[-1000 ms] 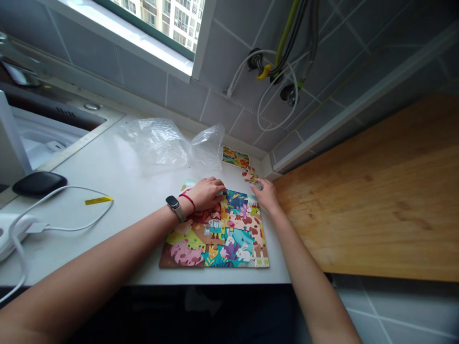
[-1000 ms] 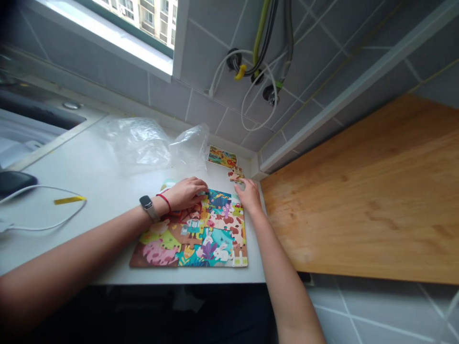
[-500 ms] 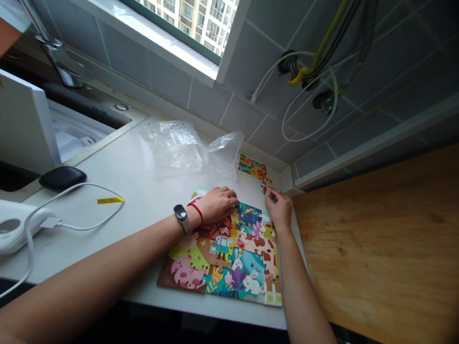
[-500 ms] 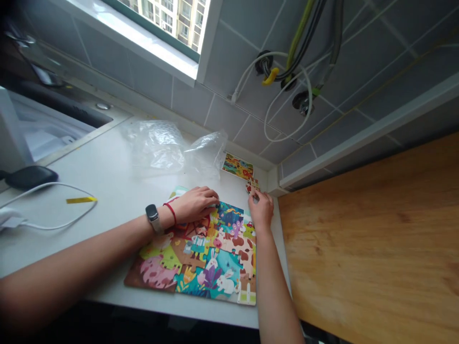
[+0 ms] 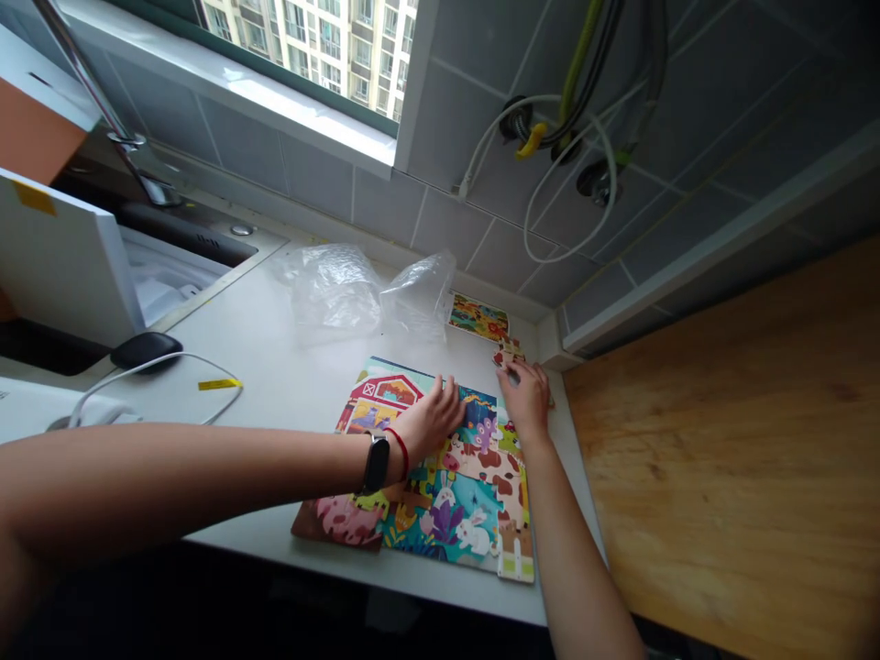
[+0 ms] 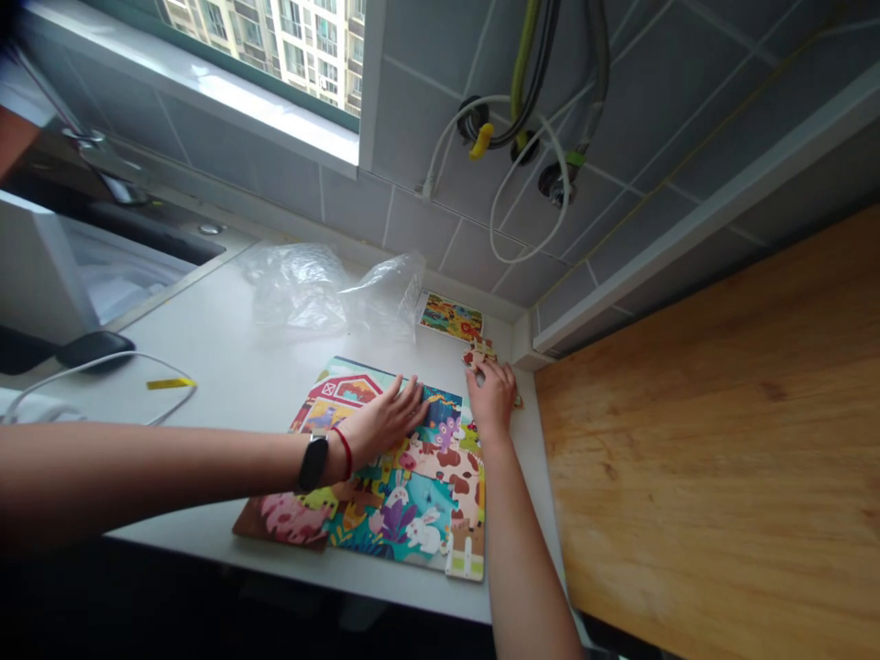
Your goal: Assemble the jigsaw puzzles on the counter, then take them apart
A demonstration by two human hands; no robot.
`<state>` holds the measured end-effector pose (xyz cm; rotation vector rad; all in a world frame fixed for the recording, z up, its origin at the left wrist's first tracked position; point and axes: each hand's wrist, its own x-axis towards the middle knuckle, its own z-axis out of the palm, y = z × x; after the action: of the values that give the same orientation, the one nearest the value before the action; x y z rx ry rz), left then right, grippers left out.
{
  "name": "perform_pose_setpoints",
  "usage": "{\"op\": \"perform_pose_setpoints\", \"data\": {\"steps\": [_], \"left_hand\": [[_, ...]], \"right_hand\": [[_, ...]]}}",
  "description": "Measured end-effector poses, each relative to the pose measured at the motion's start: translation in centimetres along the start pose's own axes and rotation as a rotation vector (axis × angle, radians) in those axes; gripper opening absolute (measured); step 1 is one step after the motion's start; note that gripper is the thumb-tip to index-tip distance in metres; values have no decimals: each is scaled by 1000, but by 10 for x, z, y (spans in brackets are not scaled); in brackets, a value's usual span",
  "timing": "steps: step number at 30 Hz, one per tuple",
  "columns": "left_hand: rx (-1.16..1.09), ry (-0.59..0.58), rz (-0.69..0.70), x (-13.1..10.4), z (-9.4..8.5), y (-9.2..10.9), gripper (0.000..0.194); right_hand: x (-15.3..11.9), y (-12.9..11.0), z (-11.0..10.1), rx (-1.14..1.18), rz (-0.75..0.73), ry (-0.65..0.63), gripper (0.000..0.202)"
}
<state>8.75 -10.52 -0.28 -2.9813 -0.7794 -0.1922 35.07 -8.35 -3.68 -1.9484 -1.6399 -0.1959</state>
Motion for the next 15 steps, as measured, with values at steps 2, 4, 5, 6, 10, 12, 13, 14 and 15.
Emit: {"op": "perform_pose_setpoints", "data": {"steps": [2, 4, 5, 6, 10, 12, 13, 14, 15], "left_hand": [[-103, -32, -61, 3, 3, 6, 63], [-185, -52, -103, 5, 6, 10, 69], [-210, -57, -120, 5, 6, 11, 71], [-226, -60, -132, 5, 6, 12, 72], [-207, -75, -139, 3, 4, 13, 70], [-163, -102, -127, 3, 3, 13, 68], [-144, -114, -123, 3, 3, 13, 67], [-134, -118, -121, 3, 3, 14, 67], [-134, -113, -121, 3, 3, 14, 67]], "right_hand": [[1, -1, -3, 31, 38, 1, 30], [3, -2, -6, 54, 76, 2, 31], [3, -3, -8, 61, 92, 3, 33], [4, -4, -9, 66, 106, 4, 34], [5, -6, -14, 70, 147, 7, 42], [5, -8, -15, 65, 154, 4, 43], [5, -9, -16, 61, 156, 3, 42], [4, -10, -16, 55, 159, 4, 42], [4, -11, -16, 48, 163, 8, 43]]}}
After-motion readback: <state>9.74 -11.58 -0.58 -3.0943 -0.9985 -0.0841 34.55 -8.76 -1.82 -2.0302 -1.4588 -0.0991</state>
